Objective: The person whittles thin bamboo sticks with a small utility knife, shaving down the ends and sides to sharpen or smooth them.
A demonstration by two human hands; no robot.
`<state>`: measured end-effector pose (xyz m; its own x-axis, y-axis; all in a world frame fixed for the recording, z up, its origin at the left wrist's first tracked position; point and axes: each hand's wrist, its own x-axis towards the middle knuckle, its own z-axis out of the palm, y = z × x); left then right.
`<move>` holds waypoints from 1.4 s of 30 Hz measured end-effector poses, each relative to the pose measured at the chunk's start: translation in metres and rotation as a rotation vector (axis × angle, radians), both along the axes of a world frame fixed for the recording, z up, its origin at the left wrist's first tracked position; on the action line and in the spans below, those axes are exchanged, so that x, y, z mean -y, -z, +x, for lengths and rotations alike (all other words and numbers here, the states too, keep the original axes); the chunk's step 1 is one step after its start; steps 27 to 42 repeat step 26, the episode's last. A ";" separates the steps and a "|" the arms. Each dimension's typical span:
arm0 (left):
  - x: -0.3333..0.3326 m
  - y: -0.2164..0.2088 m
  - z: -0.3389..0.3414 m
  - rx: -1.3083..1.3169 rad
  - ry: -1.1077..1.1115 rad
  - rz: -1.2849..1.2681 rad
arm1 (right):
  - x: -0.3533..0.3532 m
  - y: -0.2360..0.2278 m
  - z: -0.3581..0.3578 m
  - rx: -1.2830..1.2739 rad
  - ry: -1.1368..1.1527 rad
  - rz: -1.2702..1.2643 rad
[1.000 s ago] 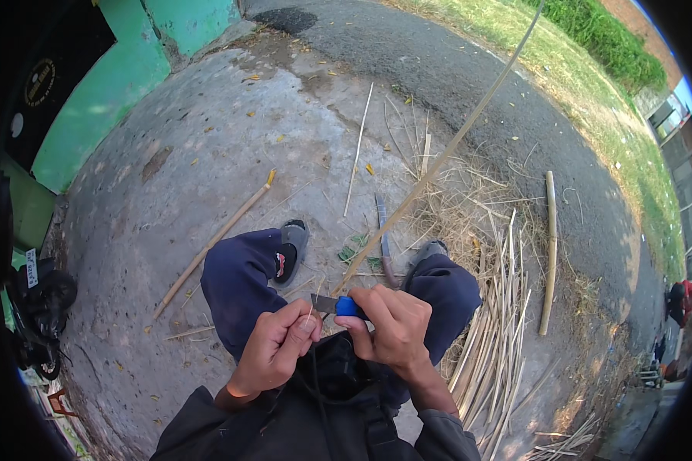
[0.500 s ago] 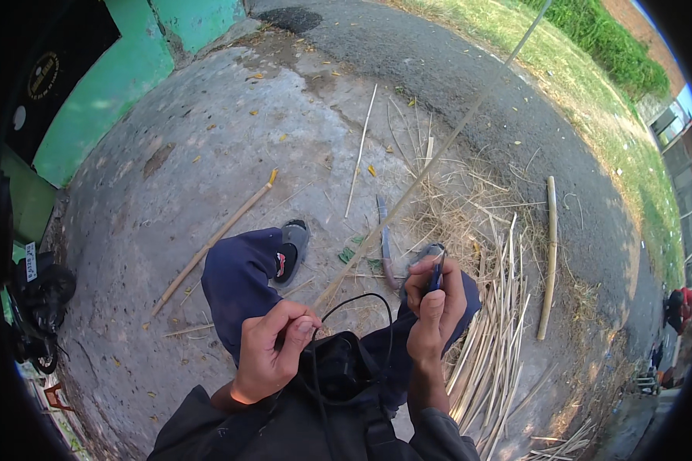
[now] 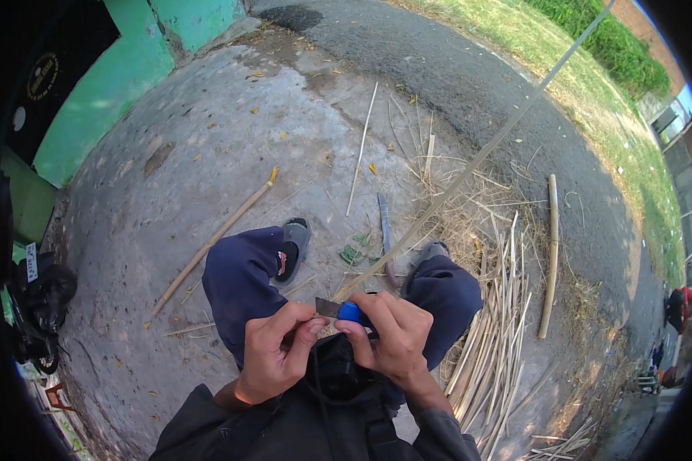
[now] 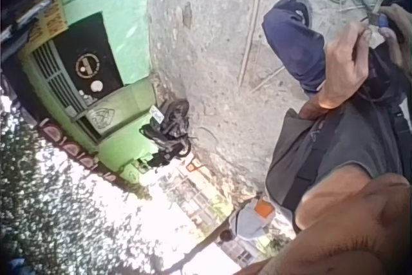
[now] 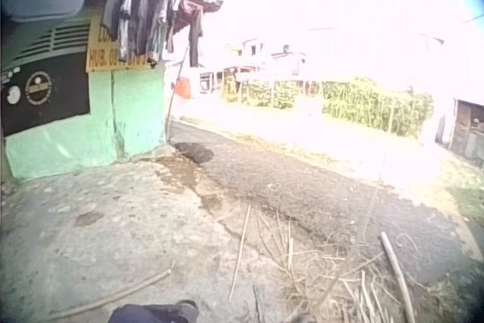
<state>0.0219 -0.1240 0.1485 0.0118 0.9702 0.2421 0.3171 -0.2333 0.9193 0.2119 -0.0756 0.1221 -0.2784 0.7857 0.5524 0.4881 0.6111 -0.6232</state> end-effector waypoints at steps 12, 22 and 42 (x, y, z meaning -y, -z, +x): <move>0.004 -0.004 -0.003 -0.041 -0.002 0.027 | -0.006 0.001 -0.002 -0.002 0.028 0.106; 0.005 -0.018 -0.001 -0.040 -0.032 -0.001 | -0.014 -0.001 -0.001 0.039 0.124 0.203; 0.004 -0.014 -0.001 -0.040 -0.059 -0.009 | -0.017 -0.002 -0.001 0.053 0.135 0.184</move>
